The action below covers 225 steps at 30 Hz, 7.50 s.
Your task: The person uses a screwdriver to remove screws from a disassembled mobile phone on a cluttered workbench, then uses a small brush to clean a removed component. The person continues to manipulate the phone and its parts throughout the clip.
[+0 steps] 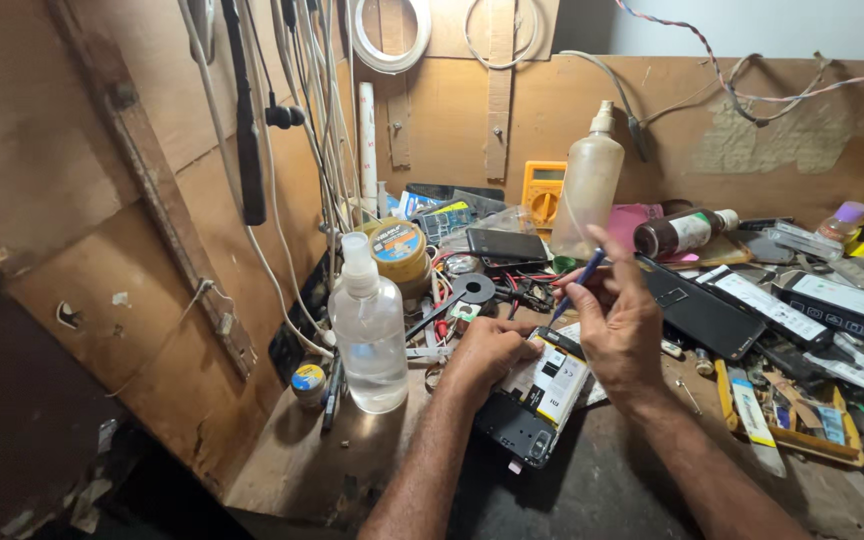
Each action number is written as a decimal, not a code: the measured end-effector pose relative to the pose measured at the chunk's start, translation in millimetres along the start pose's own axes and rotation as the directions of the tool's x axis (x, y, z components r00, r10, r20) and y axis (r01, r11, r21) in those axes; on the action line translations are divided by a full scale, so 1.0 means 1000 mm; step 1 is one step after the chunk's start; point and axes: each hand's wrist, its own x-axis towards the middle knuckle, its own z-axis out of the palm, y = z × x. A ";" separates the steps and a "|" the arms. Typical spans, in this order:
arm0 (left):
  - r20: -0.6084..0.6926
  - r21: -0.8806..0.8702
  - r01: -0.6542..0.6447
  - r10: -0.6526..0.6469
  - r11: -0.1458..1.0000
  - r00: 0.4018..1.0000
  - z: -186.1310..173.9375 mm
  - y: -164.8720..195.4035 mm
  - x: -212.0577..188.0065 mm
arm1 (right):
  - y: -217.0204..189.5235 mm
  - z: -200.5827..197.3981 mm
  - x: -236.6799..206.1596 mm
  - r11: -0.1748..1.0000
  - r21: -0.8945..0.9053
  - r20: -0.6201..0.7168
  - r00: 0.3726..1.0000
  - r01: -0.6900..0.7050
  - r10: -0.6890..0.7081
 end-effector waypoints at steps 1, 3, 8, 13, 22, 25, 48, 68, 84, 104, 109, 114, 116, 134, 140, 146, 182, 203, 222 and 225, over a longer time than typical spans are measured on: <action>-0.003 0.024 -0.008 0.008 1.000 1.000 0.000 0.000 0.001 | -0.001 -0.002 0.001 1.000 0.022 -0.005 1.000 0.012 -0.011; -0.014 0.070 -0.013 0.014 0.997 1.000 0.000 -0.002 0.000 | -0.001 -0.006 0.002 0.997 0.070 -0.011 1.000 0.025 -0.024; -0.005 0.043 -0.006 0.006 0.999 1.000 -0.001 -0.002 0.001 | 0.009 -0.018 0.009 0.976 -0.214 0.097 0.993 -0.049 0.071; 0.009 -0.004 0.015 -0.015 1.000 1.000 0.000 0.001 -0.002 | 0.029 -0.028 0.012 0.847 -0.513 0.304 0.894 -0.137 0.329; 0.008 0.003 0.004 -0.004 1.000 1.000 0.001 0.000 -0.001 | 0.054 -0.028 0.015 0.844 -0.534 0.444 0.865 0.045 0.235; 0.010 0.000 0.008 -0.008 1.000 1.000 0.001 -0.002 0.001 | 0.055 -0.029 0.016 0.853 -0.514 0.467 0.864 0.092 0.188; -0.009 0.085 -0.021 0.022 0.996 1.000 0.000 -0.009 0.008 | 0.044 -0.026 0.032 0.850 -0.477 0.615 0.776 0.226 0.139; 0.030 0.032 -0.039 0.038 0.999 0.999 -0.001 -0.009 0.007 | 0.041 -0.022 0.037 0.789 -0.524 0.667 0.730 0.321 0.146; 0.007 0.064 -0.040 0.040 0.997 0.999 0.000 -0.004 0.005 | 0.042 -0.021 0.025 0.727 -0.581 0.641 0.756 0.366 0.131; -0.007 0.120 -0.017 0.018 0.993 1.000 -0.002 -0.004 0.004 | 0.039 -0.079 0.018 0.708 -0.706 0.387 0.832 -0.010 0.397; 0.043 0.076 -0.021 0.018 0.997 0.999 -0.002 -0.002 0.004 | 0.042 -0.091 0.005 0.724 -0.690 0.429 0.816 0.020 0.387; 0.053 0.028 -0.027 0.025 0.999 0.998 -0.002 -0.001 0.004 | 0.054 -0.090 0.001 0.757 -0.652 0.460 0.814 0.040 0.354; 0.039 0.044 -0.024 0.023 0.999 0.999 -0.002 0.000 0.004 | 0.058 -0.091 0.000 0.748 -0.664 0.433 0.810 -0.011 0.395; 0.142 -0.192 0.045 -0.018 0.980 0.990 -0.007 0.021 -0.016 | 0.025 -0.069 -0.036 0.815 -0.579 -0.042 0.997 0.028 -0.064; 0.066 -0.071 0.047 -0.042 0.996 0.997 -0.009 0.026 -0.008 | 0.020 -0.072 -0.036 0.801 -0.596 -0.110 0.994 -0.063 -0.004; 0.061 -0.082 0.097 -0.092 0.992 0.994 -0.018 0.020 -0.002 | 0.017 -0.071 -0.036 0.796 -0.602 -0.039 0.993 0.064 -0.109; -0.169 -0.028 0.183 -0.185 0.983 0.968 0.001 0.018 0.002 | 0.040 -0.075 -0.032 0.795 0.156 0.150 0.810 -0.586 0.567; -0.189 0.006 0.094 -0.091 0.996 0.978 0.006 0.021 -0.006 | -0.030 -0.021 -0.029 0.761 -0.618 0.214 0.889 -0.197 0.404; -0.271 0.143 0.040 0.001 0.989 0.963 0.009 0.012 -0.001 | -0.036 0.009 -0.058 0.612 -0.768 0.004 0.953 -0.191 0.303; -0.265 0.120 0.019 0.014 0.993 0.964 0.008 0.009 0.002 | -0.036 0.014 -0.063 0.607 -0.776 -0.004 0.964 -0.172 0.268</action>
